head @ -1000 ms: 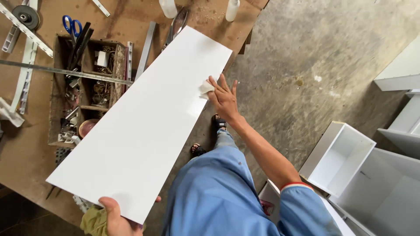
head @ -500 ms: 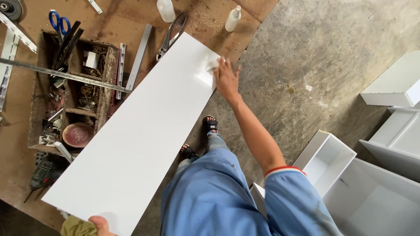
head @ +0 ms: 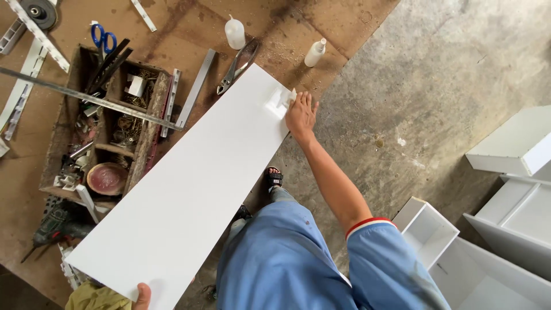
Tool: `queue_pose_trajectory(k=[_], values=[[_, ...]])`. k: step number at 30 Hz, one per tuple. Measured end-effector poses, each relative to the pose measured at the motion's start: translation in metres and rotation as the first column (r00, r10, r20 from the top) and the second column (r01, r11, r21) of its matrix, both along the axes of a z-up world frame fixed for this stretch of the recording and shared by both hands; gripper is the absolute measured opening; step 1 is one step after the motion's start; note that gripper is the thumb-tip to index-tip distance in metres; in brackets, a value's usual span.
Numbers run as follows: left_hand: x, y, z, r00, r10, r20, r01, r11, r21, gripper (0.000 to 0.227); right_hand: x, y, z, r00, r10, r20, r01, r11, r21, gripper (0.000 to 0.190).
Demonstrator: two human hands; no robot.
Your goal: Cleaning a melamine furniture board with a spray solution and a rag, then fitting it into a cabinet structure.
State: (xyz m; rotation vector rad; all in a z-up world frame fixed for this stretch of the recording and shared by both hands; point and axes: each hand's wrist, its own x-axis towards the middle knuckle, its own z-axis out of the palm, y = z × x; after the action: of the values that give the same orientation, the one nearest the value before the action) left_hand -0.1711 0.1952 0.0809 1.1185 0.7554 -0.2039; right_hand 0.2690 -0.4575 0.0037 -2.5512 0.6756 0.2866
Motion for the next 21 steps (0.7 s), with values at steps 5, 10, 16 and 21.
queue_pose_trajectory(k=[5,10,16,21], values=[[0.113,-0.198,0.174,0.994,0.106,-0.018,-0.102,0.986,0.135,0.092,0.055,0.071,-0.007,0.970,0.200,0.139,-0.213,0.973,0.092,0.055],[0.100,-0.221,0.177,0.993,0.107,0.054,-0.108,0.994,0.014,0.081,0.042,0.131,0.030,0.807,0.372,0.459,-0.466,0.878,0.107,0.053],[0.124,-0.250,0.215,0.996,0.084,-0.030,-0.084,0.996,0.009,0.068,-0.131,0.254,0.250,0.575,0.688,0.443,-0.811,0.410,0.417,0.080],[0.122,-0.239,0.217,1.000,0.007,0.010,-0.007,0.999,0.031,0.059,-0.063,0.194,0.173,0.245,0.700,0.671,-0.874,0.459,-0.159,0.060]])
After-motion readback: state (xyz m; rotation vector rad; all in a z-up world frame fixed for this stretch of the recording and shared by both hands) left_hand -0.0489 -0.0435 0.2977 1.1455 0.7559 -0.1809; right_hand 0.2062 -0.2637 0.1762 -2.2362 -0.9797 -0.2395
